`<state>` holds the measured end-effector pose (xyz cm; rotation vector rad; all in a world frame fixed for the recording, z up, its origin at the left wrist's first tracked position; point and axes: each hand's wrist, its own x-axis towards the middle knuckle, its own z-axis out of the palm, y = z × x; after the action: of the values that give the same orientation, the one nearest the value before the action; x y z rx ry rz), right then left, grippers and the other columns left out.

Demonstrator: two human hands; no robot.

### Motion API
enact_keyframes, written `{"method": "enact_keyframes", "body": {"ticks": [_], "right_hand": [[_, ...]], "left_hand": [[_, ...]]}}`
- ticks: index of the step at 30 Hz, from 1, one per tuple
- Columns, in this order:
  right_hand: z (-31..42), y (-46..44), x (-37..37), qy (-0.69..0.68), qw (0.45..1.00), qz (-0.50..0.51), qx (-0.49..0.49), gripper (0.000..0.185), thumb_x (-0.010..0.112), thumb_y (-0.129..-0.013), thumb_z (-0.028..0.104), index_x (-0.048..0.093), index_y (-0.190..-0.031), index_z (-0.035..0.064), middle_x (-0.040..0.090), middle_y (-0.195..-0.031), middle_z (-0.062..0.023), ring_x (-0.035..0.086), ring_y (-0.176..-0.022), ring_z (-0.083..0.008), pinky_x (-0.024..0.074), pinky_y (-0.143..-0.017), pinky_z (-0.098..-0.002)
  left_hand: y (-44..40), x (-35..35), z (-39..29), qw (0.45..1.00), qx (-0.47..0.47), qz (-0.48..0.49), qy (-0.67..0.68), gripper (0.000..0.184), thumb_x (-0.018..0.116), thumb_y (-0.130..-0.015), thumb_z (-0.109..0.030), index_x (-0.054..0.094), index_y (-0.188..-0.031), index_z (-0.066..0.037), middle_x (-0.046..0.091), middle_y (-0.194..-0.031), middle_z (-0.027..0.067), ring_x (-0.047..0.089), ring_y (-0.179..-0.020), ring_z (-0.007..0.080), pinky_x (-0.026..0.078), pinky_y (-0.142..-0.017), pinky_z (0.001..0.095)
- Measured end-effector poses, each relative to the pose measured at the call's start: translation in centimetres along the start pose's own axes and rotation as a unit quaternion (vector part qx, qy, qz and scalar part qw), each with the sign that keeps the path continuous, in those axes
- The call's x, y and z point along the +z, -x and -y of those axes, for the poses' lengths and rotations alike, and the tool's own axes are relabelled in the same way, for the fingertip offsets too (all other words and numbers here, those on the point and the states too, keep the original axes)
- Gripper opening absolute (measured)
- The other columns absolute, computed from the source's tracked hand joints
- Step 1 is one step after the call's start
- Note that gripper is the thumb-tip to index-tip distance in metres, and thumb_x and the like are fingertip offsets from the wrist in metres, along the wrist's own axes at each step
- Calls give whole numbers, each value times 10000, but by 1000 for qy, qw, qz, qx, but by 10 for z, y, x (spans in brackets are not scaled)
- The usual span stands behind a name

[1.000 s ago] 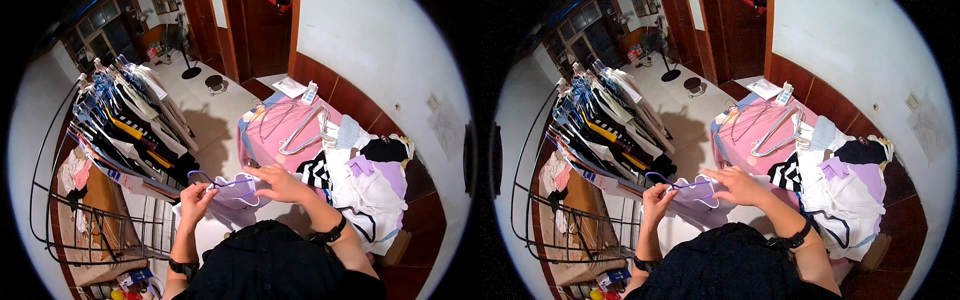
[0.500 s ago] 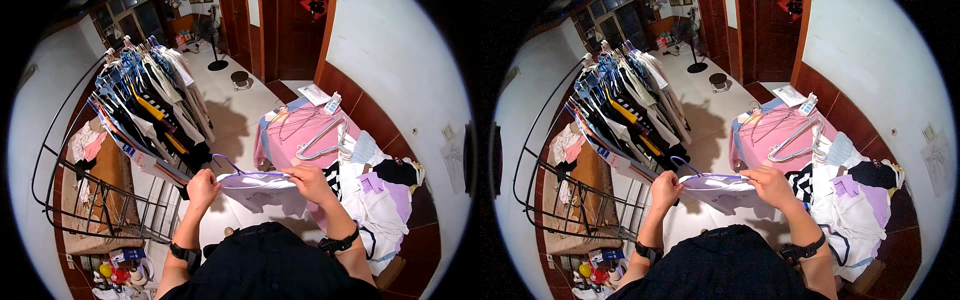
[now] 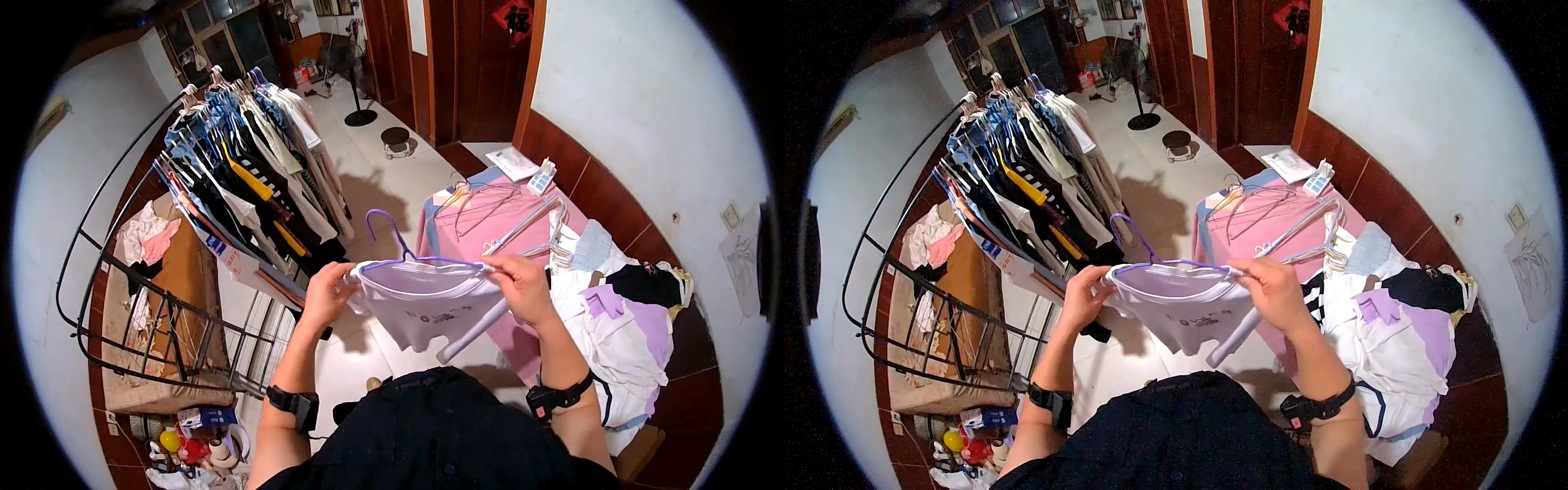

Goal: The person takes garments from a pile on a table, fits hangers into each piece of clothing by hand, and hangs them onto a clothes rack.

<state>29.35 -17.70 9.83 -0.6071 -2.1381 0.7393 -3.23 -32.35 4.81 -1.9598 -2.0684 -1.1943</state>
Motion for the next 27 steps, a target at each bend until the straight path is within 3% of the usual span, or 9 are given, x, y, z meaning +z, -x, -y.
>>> {"method": "enact_keyframes", "body": {"ticks": [2, 8, 10, 11, 12, 14, 16, 22, 27], "right_hand": [[7, -11, -18, 17, 1000, -7, 9, 272, 633, -776, -49, 693, -1029, 30, 679, -829, -140, 658, -757, -247, 507, -678, -319], [35, -31, -44, -20, 980, -157, -121, 275, 606, -785, -79, 686, -1023, 33, 684, -900, -137, 669, -799, -249, 520, -702, -314], [-17, -23, -16, 59, 988, -82, -113, 253, 618, -789, -53, 686, -1019, 28, 682, -866, -130, 670, -777, -227, 518, -687, -312], [-30, -18, -12, 59, 988, -84, -117, 253, 618, -789, -53, 686, -1019, 28, 682, -866, -130, 670, -777, -227, 518, -687, -312], [-39, -12, -9, 49, 997, -33, -54, 225, 621, -803, -42, 686, -1011, 15, 678, -851, -102, 651, -760, -178, 501, -677, -283], [-25, -18, -10, -36, 999, 12, 24, 190, 648, -802, -16, 686, -988, -4, 677, -817, -75, 632, -723, -136, 482, -663, -252], [-12, -27, -15, -8, 1000, -15, 7, 192, 643, -808, -19, 683, -996, -9, 679, -820, -77, 633, -724, -131, 480, -662, -248], [14, -54, -18, -46, 996, -10, -77, 249, 663, -803, 3, 681, -1052, 8, 684, -882, -107, 629, -751, -146, 484, -681, -264], [12, -73, -38, -115, 991, 64, -36, 264, 691, -798, 1, 682, -1062, 5, 697, -974, -80, 636, -844, -121, 502, -770, -250]], "left_hand": [[-8, -8, 9, 987, -113, 58, 100, 299, 698, -768, 19, 658, -1052, -63, 609, -848, 84, 596, -755, 212, 480, -696, 283], [-37, -55, -53, 974, 87, -195, -80, 129, 621, -797, -5, 648, -922, -25, 583, -804, 105, 572, -765, 290, 466, -642, 370], [-19, -24, -15, 980, 83, -60, -169, 76, 634, -778, -43, 642, -853, -38, 592, -798, 131, 593, -763, 294, 467, -638, 394], [-11, -16, 0, 989, 34, 103, -103, 48, 634, -768, -52, 630, -813, -37, 601, -796, 155, 608, -767, 310, 475, -658, 412], [0, -5, 8, 987, -14, 132, -87, 59, 623, -781, -47, 632, -831, -17, 604, -796, 163, 614, -776, 328, 486, -690, 409], [2, -9, -8, 997, -46, 63, -6, 97, 615, -799, -44, 630, -886, -4, 616, -840, 157, 612, -806, 349, 487, -712, 403], [-7, -21, -21, 995, -89, 7, 53, 135, 613, -835, -57, 634, -964, -20, 615, -876, 155, 613, -829, 350, 484, -724, 391], [-28, -46, -71, 998, -23, -51, 34, 129, 624, -864, -45, 640, -988, -12, 592, -810, 121, 599, -754, 282, 478, -689, 328], [-28, -67, -44, 982, -50, -113, 142, 101, 650, -850, 17, 652, -950, 8, 530, -727, 27, 498, -680, 110, 401, -618, 236]]}}
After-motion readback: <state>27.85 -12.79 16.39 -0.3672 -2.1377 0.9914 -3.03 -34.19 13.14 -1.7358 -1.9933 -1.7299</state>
